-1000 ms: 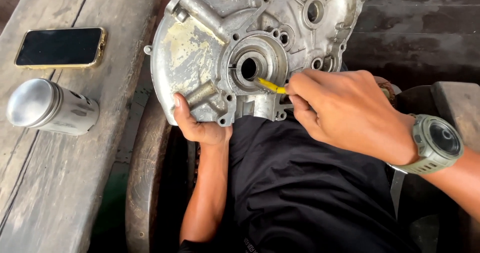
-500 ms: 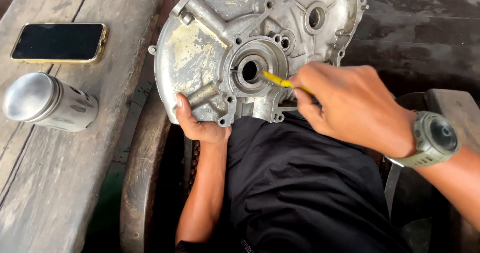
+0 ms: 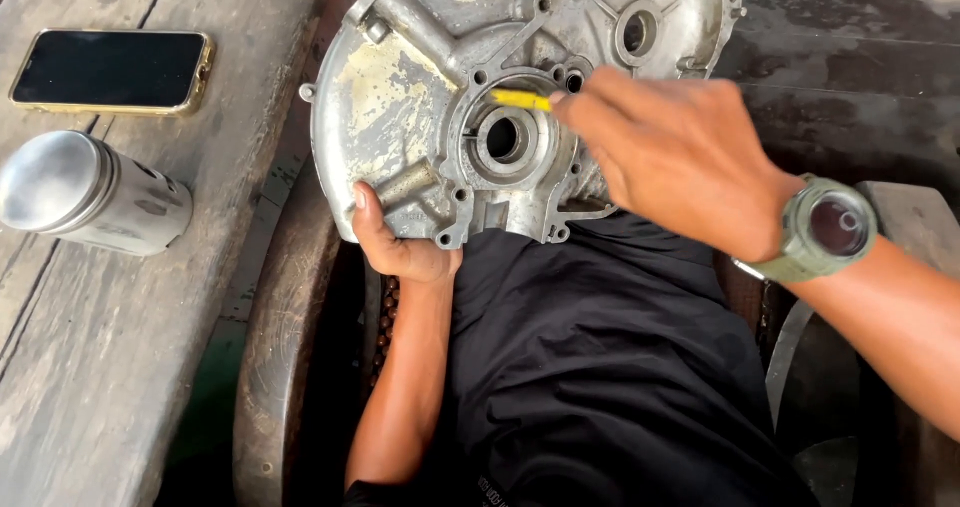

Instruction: Cleaning a motorcycle engine casing using a small brush to remove dirt and grime from internal surfaces and crevices.

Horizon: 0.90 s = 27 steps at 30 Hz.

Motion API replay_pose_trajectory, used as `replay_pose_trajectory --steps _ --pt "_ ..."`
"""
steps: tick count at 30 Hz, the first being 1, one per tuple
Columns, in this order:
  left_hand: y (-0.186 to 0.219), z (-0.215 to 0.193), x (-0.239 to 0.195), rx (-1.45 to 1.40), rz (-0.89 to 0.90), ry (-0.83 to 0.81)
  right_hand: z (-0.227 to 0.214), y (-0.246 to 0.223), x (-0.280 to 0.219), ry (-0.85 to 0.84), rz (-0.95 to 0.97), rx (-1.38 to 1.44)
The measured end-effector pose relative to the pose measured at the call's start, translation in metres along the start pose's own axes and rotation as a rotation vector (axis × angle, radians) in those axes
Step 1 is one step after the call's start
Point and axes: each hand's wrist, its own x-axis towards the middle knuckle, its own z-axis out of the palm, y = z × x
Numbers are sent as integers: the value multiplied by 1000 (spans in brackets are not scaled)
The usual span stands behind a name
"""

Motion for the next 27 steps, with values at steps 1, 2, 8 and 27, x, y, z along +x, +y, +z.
replay_pose_trajectory --steps 1,2,8,27 --pt "-3 -7 2 0 0 2 3 3 -2 -2 -1 1" --pt "-6 -15 3 37 57 31 6 6 -3 17 11 29" --pt "-5 -5 -1 0 28 20 17 0 7 46 -98 194" --pt "1 4 -3 -14 -20 -198 26 10 6 160 -128 187"
